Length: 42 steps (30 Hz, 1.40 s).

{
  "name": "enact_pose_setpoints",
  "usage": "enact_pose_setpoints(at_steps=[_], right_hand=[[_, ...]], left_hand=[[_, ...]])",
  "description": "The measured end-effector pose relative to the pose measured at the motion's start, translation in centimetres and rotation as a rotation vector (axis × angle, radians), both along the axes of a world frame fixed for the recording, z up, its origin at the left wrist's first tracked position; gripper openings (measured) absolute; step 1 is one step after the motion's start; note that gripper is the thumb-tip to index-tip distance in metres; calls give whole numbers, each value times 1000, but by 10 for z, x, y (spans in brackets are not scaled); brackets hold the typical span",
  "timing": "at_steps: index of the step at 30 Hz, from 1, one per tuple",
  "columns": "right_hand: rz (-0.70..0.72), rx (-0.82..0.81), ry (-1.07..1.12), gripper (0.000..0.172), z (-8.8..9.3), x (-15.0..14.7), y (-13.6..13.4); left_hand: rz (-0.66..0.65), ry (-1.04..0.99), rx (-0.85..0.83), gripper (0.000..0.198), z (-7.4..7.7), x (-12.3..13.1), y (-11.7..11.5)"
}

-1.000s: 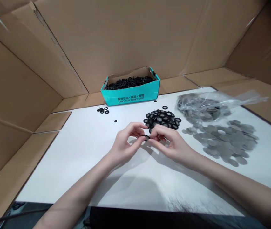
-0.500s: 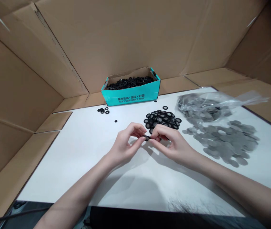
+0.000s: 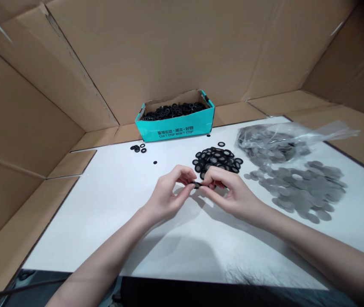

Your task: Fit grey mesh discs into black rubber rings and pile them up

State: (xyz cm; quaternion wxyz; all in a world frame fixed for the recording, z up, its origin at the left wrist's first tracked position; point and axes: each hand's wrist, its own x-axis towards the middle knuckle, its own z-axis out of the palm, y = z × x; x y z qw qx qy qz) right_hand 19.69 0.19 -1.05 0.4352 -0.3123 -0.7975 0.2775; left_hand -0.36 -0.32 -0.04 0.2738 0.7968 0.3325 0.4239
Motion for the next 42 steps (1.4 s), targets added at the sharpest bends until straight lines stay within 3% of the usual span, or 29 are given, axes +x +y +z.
enact_pose_setpoints(at_steps=[12,21,32,42], right_hand=[[-42,21,-7,17,-2,-2,0],[-49,36,-19,3,-1,2,1],[-15,9,-43,16,0,1,-2],[-29,6,-21,19,-2,-2,-3]], left_hand=[[-13,156,138,17,4,0,-2],[-25,78,-15,14,7,0,-2],[-35,93,-85,11,1,2,-4],[-62,150,-172,14,8,2,-3]])
